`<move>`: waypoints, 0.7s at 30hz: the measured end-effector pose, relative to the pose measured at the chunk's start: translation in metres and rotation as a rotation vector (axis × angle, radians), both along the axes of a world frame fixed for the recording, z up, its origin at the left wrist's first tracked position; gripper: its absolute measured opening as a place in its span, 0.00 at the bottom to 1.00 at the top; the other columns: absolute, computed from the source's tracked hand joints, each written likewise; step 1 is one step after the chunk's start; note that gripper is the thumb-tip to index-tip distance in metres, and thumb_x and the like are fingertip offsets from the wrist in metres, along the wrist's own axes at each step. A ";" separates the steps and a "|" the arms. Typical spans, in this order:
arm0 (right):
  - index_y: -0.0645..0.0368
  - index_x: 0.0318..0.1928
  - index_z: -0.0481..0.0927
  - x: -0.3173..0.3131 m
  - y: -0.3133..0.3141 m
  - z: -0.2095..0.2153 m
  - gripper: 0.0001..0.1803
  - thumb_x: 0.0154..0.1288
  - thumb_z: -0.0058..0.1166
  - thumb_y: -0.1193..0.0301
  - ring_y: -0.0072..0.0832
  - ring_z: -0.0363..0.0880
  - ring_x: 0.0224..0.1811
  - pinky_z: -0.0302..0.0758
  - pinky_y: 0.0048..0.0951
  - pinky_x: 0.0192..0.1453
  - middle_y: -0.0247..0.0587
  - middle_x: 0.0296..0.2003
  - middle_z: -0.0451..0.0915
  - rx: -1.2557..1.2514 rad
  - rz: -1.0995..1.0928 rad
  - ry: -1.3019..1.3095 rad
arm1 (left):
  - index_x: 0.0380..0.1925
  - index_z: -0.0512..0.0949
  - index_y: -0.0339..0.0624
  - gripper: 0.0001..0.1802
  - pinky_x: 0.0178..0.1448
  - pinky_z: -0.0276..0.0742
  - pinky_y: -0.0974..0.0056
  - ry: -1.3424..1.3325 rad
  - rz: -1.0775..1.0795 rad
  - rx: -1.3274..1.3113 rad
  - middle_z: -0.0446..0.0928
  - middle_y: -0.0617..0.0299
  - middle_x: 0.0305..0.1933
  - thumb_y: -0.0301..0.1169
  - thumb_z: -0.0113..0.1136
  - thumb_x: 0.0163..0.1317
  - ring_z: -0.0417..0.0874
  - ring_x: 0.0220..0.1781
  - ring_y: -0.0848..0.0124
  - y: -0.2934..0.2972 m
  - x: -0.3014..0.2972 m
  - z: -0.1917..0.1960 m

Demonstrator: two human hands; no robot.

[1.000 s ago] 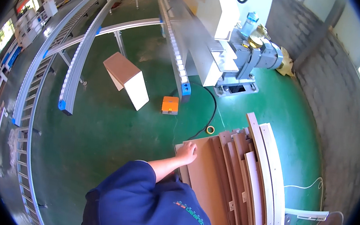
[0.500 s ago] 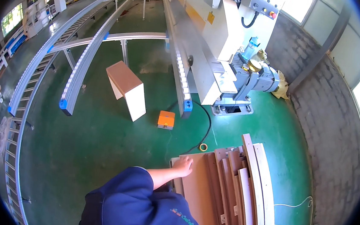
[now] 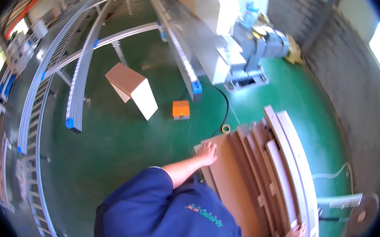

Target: The person retrieves wooden boards from a machine track and stacks them onto a pile on a work table by hand.

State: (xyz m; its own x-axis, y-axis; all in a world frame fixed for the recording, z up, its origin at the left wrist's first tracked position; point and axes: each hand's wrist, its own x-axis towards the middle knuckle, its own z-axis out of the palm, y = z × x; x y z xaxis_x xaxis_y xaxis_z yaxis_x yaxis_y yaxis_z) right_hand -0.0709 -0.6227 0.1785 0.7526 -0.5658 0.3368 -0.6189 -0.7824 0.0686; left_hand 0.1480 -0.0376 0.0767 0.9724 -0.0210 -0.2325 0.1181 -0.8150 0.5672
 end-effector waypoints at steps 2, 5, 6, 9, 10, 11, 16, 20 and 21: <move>0.48 0.61 0.75 -0.006 0.000 0.004 0.21 0.70 0.46 0.61 0.44 0.71 0.62 0.65 0.42 0.66 0.48 0.59 0.74 0.000 -0.040 0.000 | 0.53 0.66 0.45 0.28 0.60 0.72 0.48 0.008 -0.024 0.021 0.64 0.45 0.58 0.38 0.63 0.54 0.67 0.62 0.46 -0.004 0.010 0.000; 0.47 0.62 0.74 0.009 0.006 0.015 0.22 0.68 0.48 0.63 0.45 0.72 0.61 0.67 0.43 0.65 0.46 0.61 0.73 0.026 -0.057 -0.004 | 0.52 0.67 0.45 0.27 0.60 0.72 0.48 -0.046 -0.002 0.046 0.65 0.46 0.56 0.37 0.63 0.54 0.67 0.61 0.46 -0.001 0.012 -0.016; 0.45 0.62 0.73 0.010 0.011 0.019 0.23 0.67 0.48 0.63 0.45 0.72 0.60 0.68 0.44 0.64 0.46 0.61 0.73 0.015 -0.085 0.012 | 0.51 0.67 0.45 0.26 0.60 0.72 0.49 -0.036 0.002 0.034 0.65 0.47 0.56 0.37 0.63 0.53 0.67 0.61 0.47 -0.001 0.013 -0.015; 0.40 0.65 0.70 -0.001 0.005 0.018 0.26 0.66 0.49 0.59 0.46 0.71 0.62 0.67 0.45 0.64 0.45 0.64 0.70 0.004 -0.194 0.079 | 0.49 0.68 0.45 0.24 0.60 0.71 0.49 -0.040 -0.019 0.030 0.65 0.48 0.55 0.37 0.63 0.53 0.67 0.61 0.48 -0.006 0.015 -0.016; 0.40 0.66 0.68 -0.005 0.005 0.019 0.27 0.66 0.49 0.59 0.45 0.70 0.62 0.66 0.44 0.65 0.45 0.65 0.69 0.020 -0.213 0.099 | 0.49 0.68 0.45 0.24 0.60 0.71 0.49 -0.093 -0.031 0.029 0.65 0.48 0.54 0.38 0.63 0.53 0.68 0.61 0.48 -0.004 0.014 -0.025; 0.39 0.67 0.68 -0.008 0.014 0.028 0.27 0.66 0.49 0.59 0.45 0.70 0.63 0.66 0.44 0.65 0.45 0.65 0.69 0.047 -0.252 0.114 | 0.49 0.68 0.45 0.24 0.60 0.70 0.48 -0.092 -0.044 0.040 0.65 0.48 0.54 0.37 0.63 0.53 0.68 0.60 0.48 -0.008 0.014 -0.024; 0.40 0.63 0.70 0.000 0.033 0.049 0.27 0.65 0.49 0.52 0.43 0.72 0.61 0.70 0.42 0.64 0.38 0.63 0.71 0.073 -0.295 0.160 | 0.42 0.71 0.37 0.21 0.60 0.66 0.49 -0.270 -0.148 -0.059 0.70 0.46 0.45 0.32 0.65 0.50 0.69 0.56 0.49 0.010 0.017 -0.060; 0.47 0.64 0.69 0.002 0.025 0.020 0.29 0.66 0.47 0.51 0.45 0.70 0.61 0.67 0.45 0.64 0.45 0.60 0.72 0.119 -0.304 0.078 | 0.46 0.68 0.40 0.21 0.57 0.67 0.49 -0.147 -0.092 0.002 0.66 0.49 0.50 0.33 0.62 0.53 0.69 0.55 0.50 0.005 0.011 -0.032; 0.50 0.64 0.69 0.006 0.030 0.019 0.29 0.66 0.47 0.52 0.45 0.69 0.61 0.66 0.45 0.65 0.47 0.59 0.72 0.125 -0.297 0.057 | 0.46 0.68 0.40 0.21 0.57 0.67 0.49 -0.152 -0.125 -0.004 0.66 0.49 0.50 0.33 0.62 0.53 0.69 0.55 0.50 0.003 0.012 -0.035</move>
State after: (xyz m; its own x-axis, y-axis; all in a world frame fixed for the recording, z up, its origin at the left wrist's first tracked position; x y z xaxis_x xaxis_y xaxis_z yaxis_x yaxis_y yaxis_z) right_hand -0.0645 -0.5930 0.1973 0.5640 -0.7978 0.2131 -0.8195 -0.5726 0.0249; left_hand 0.1601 -0.0346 0.0415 0.9861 -0.1442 -0.0828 -0.0710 -0.8155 0.5744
